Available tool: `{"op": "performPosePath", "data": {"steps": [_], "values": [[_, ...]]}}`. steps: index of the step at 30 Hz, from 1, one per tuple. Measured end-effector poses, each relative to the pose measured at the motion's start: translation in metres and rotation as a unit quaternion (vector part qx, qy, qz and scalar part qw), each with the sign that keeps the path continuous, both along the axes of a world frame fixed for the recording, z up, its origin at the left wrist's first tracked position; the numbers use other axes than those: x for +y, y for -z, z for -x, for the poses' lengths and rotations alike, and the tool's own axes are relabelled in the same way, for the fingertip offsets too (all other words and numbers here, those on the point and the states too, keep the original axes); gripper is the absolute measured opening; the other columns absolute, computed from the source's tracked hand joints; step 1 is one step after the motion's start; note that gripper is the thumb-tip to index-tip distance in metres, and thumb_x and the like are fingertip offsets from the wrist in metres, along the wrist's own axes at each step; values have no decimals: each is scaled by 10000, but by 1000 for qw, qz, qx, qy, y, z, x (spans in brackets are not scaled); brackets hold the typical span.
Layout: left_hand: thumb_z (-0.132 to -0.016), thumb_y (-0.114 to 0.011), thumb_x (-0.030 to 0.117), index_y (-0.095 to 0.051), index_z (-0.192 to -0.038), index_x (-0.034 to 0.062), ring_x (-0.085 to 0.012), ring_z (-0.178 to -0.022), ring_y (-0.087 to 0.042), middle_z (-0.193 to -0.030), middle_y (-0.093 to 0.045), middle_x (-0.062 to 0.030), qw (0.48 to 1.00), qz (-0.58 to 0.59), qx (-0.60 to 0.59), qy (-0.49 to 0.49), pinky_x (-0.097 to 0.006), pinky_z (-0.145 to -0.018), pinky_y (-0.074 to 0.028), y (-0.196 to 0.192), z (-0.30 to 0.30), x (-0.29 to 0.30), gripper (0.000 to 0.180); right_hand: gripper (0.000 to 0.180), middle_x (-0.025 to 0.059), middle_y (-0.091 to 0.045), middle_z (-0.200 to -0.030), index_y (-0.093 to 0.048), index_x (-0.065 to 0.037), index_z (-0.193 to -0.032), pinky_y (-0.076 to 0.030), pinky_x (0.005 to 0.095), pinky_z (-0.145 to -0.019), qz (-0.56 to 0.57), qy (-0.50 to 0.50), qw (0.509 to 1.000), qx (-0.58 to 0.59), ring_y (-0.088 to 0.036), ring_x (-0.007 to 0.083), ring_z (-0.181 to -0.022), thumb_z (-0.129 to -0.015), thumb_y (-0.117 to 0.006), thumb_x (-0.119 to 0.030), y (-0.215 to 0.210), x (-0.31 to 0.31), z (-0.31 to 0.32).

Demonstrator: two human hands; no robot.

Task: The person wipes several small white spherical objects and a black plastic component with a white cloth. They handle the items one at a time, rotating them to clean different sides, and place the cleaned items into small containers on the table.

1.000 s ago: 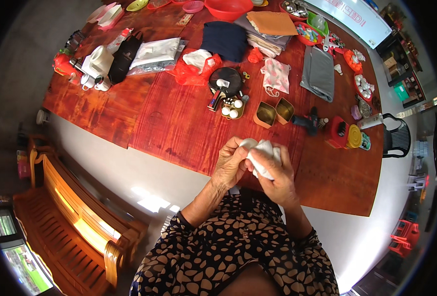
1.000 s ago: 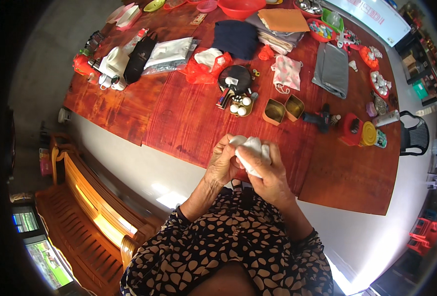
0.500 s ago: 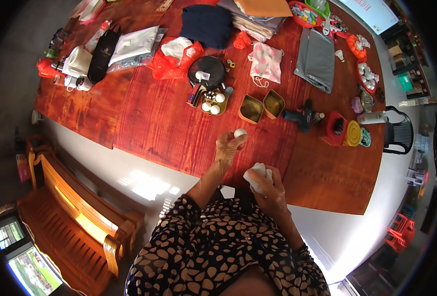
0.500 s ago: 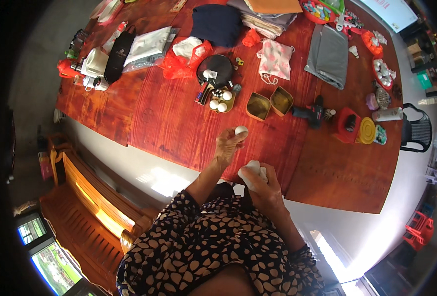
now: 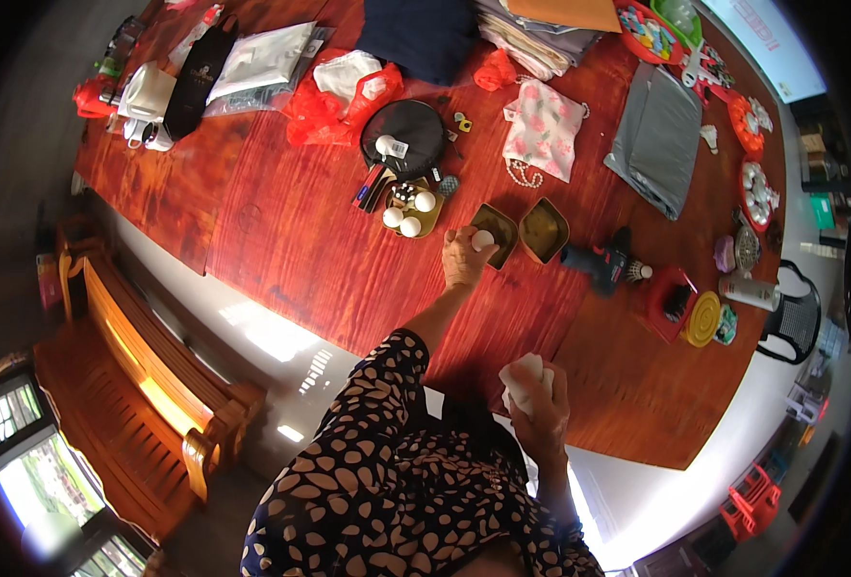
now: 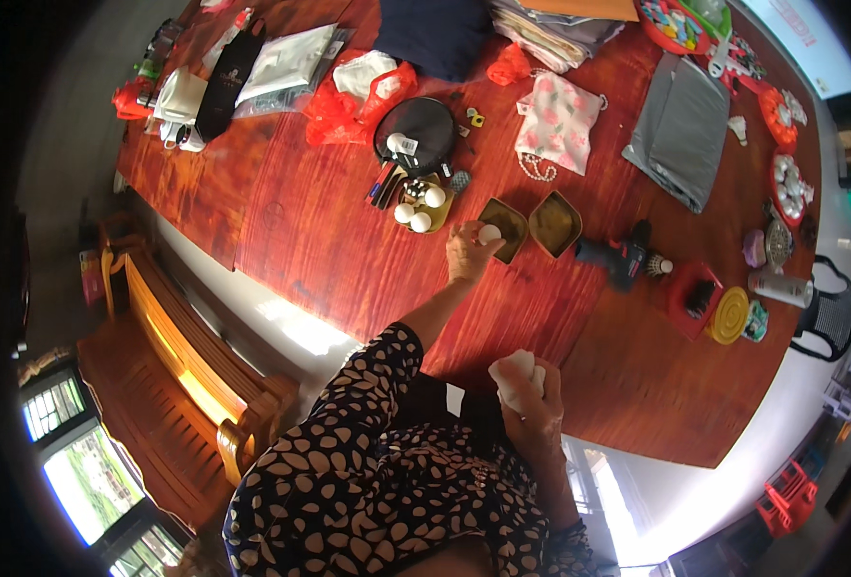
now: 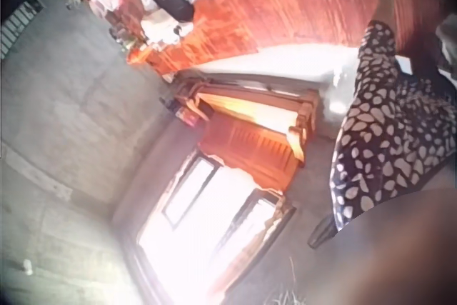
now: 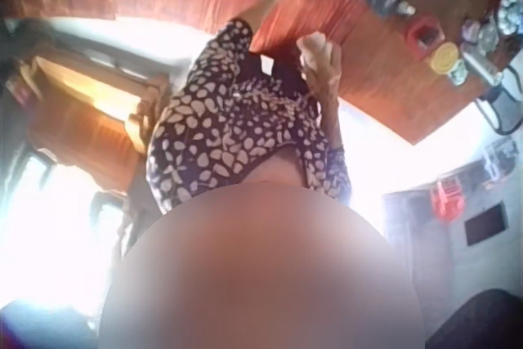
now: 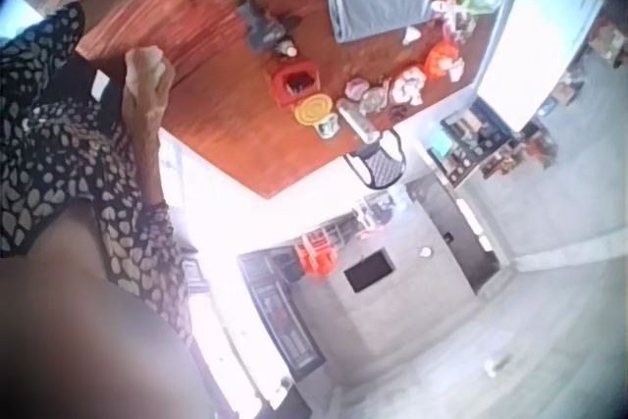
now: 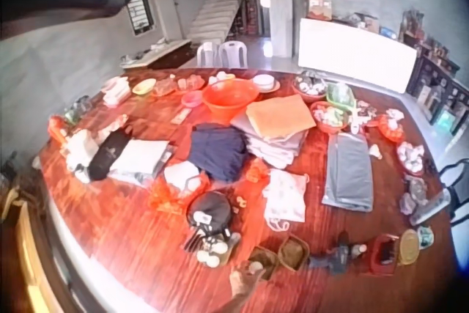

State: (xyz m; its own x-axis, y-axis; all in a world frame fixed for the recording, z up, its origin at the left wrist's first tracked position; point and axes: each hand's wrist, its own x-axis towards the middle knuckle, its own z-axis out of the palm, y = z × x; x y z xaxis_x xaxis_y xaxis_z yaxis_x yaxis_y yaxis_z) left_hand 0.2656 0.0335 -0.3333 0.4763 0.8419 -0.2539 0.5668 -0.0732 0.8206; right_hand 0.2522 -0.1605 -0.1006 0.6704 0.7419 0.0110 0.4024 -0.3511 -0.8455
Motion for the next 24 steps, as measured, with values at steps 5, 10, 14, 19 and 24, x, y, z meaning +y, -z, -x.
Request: {"op": "performPosePath", "data": {"steps": [5, 10, 14, 19, 24], "values": [[-636, -794, 234, -572, -1071, 82, -325, -871, -580, -1035, -476, -107, 996, -77, 42, 22, -421, -722, -509, 24, -6, -2, 511, 398, 169, -535, -1036, -644, -72, -1047, -495, 359, -744, 29, -7, 999, 19, -577, 312, -890, -682, -665, 86, 14, -5, -11], [-652, -787, 185, -538, -1128, 86, -322, -913, -555, -1032, -458, -117, 997, -71, 22, 37, -419, -756, -500, 19, 1, -2, 546, 433, 146, -536, -1020, -649, -94, -1053, -488, 345, -736, 35, -46, 998, 8, -566, 301, -899, -663, -678, 91, 34, -3, -15], [-653, -785, 165, -501, -1159, 92, -334, -926, -539, -1030, -455, -126, 996, -63, -30, 51, -419, -770, -495, 26, 11, 3, 585, 461, 137, -520, -1001, -639, -91, -1075, -479, 340, -736, 27, -80, 996, 33, -547, 289, -889, -661, -679, 109, 38, 6, -15], [-670, -769, 133, -475, -1153, 88, -362, -941, -519, -1026, -448, -155, 991, -76, -51, -99, -427, -775, -478, 25, 22, 25, 568, 476, 142, -509, -1007, -629, -91, -1098, -476, 347, -740, 24, -101, 994, 34, -545, 288, -890, -666, -677, 105, 41, 15, -14], [-683, -749, 156, -549, -1082, 90, -343, -969, -483, -1003, -444, -148, 959, -272, 41, -70, -425, -776, -448, 15, 25, 77, 450, 479, 145, -515, -994, -627, -105, -1101, -474, 358, -737, 53, -83, 994, 49, -545, 309, -887, -663, -676, 83, 50, 8, -10]]}}
